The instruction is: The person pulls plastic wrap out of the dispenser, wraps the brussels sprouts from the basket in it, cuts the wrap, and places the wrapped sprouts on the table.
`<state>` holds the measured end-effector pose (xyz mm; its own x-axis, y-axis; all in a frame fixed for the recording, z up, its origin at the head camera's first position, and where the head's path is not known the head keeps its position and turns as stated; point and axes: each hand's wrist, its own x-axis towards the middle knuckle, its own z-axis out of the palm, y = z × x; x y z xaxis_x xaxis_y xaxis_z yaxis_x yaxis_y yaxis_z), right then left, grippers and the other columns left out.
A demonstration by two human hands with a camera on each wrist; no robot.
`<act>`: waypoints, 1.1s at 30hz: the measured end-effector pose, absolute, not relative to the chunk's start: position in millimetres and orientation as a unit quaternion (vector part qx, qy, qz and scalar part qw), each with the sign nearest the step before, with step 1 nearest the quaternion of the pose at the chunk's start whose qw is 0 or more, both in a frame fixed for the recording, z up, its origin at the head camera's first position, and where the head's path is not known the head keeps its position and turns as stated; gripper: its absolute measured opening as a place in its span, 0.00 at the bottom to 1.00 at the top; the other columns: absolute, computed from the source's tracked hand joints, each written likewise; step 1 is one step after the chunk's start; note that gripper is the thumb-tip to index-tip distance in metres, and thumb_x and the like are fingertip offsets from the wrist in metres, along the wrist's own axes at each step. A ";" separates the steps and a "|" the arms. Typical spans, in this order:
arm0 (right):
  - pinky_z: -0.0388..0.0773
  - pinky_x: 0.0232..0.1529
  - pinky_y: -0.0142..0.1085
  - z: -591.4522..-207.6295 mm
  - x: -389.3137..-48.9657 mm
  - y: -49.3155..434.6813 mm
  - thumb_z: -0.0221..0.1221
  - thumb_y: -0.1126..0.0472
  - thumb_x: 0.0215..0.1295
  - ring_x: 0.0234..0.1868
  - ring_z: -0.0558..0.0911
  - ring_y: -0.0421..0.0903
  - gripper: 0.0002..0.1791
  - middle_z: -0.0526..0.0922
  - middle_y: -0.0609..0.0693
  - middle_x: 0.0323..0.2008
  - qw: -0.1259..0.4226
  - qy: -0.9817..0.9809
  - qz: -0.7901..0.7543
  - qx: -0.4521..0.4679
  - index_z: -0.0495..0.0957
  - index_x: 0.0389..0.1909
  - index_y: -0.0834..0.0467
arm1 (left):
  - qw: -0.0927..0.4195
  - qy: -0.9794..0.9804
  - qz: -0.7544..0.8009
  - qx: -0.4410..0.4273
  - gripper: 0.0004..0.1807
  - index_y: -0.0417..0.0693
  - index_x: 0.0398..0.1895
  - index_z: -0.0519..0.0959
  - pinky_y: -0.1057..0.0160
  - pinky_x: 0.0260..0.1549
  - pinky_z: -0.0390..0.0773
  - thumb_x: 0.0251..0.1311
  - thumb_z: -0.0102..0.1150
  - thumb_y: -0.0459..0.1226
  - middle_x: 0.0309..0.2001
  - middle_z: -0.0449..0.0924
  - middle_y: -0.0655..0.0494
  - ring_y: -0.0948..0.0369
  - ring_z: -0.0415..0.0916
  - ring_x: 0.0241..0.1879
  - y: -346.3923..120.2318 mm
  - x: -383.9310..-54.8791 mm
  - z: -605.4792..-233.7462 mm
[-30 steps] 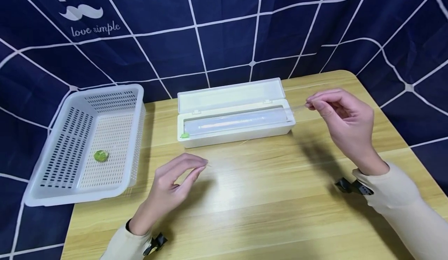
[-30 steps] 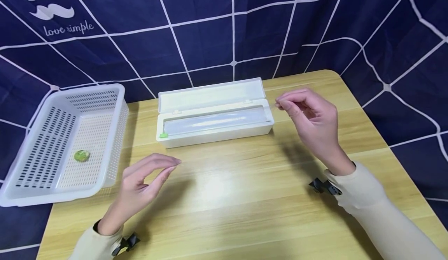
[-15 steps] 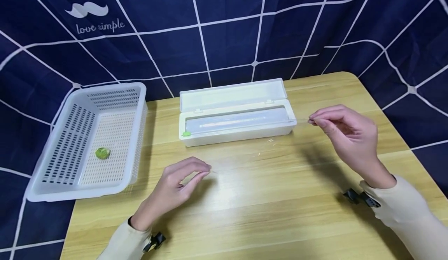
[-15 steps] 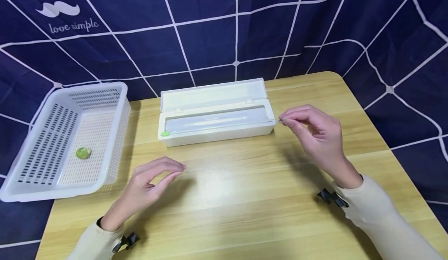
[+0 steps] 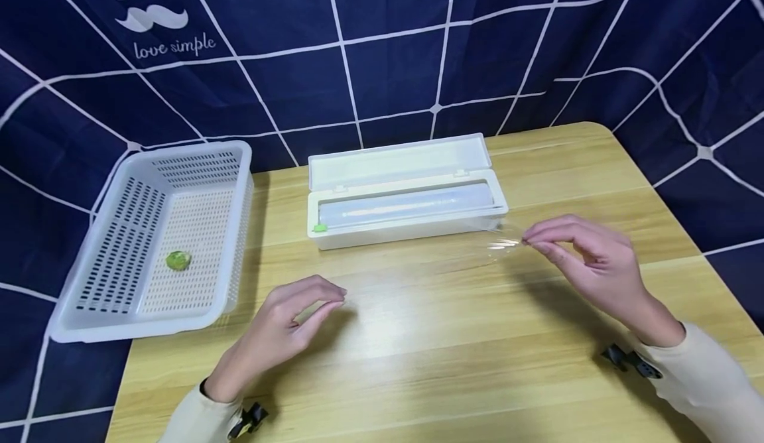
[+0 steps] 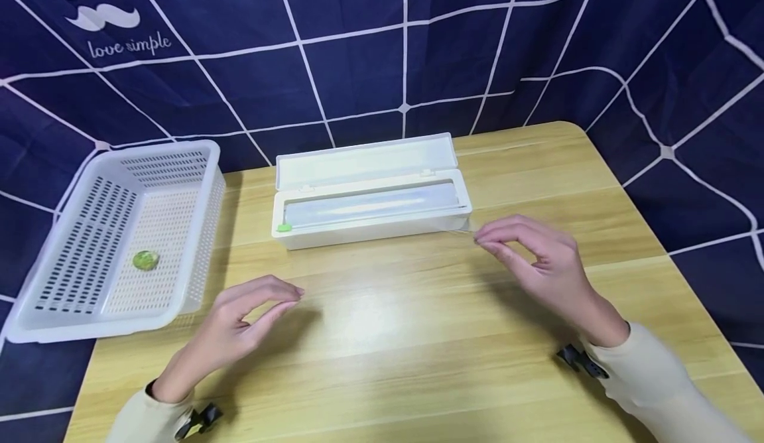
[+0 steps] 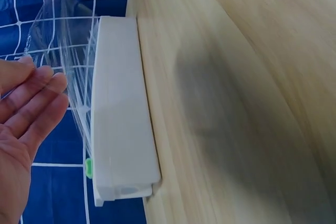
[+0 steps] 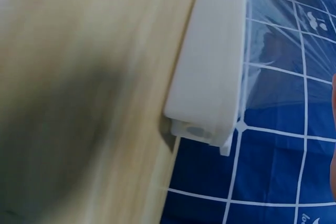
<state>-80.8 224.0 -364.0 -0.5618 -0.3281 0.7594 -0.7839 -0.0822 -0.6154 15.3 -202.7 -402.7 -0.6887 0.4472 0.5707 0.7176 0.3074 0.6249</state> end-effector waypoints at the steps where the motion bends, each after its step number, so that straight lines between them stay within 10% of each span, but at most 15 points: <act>1: 0.81 0.55 0.27 -366.8 -79.1 225.5 0.69 0.67 0.75 0.50 0.89 0.43 0.14 0.91 0.63 0.40 0.189 -0.653 0.592 0.434 0.85 0.35 0.78 | 0.145 -0.795 -0.457 -0.371 0.05 0.42 0.46 0.87 0.63 0.53 0.86 0.78 0.62 0.31 0.45 0.90 0.52 0.54 0.89 0.45 -204.6 15.7 -402.5; 15: 0.80 0.61 0.31 -383.6 -63.4 236.4 0.64 0.67 0.79 0.54 0.88 0.47 0.13 0.91 0.64 0.45 0.150 -0.646 0.550 0.508 0.87 0.40 0.77 | 0.136 -0.823 -0.373 -0.408 0.12 0.42 0.45 0.88 0.59 0.60 0.83 0.83 0.57 0.36 0.48 0.90 0.53 0.51 0.88 0.51 -219.0 24.2 -405.8; 23: 0.78 0.65 0.32 -387.6 -60.2 246.8 0.65 0.67 0.78 0.58 0.88 0.47 0.13 0.90 0.66 0.47 0.118 -0.645 0.548 0.520 0.88 0.43 0.77 | 0.144 -0.835 -0.312 -0.430 0.09 0.41 0.45 0.88 0.55 0.58 0.85 0.63 0.71 0.27 0.47 0.90 0.54 0.53 0.88 0.51 -217.0 23.6 -407.5; 33: 0.74 0.69 0.32 -399.1 -61.9 258.4 0.64 0.59 0.81 0.61 0.86 0.45 0.14 0.91 0.61 0.49 0.085 -0.704 0.467 0.528 0.91 0.49 0.66 | 0.134 -0.836 -0.306 -0.435 0.17 0.44 0.45 0.91 0.57 0.58 0.84 0.85 0.54 0.42 0.48 0.90 0.55 0.54 0.87 0.50 -221.6 20.7 -412.1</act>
<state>-61.9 258.4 -399.1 -0.4278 -0.6640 0.6133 -0.8233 0.0060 -0.5676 20.7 -221.6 -412.1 -0.5853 0.6453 0.4909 0.8097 0.4344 0.3945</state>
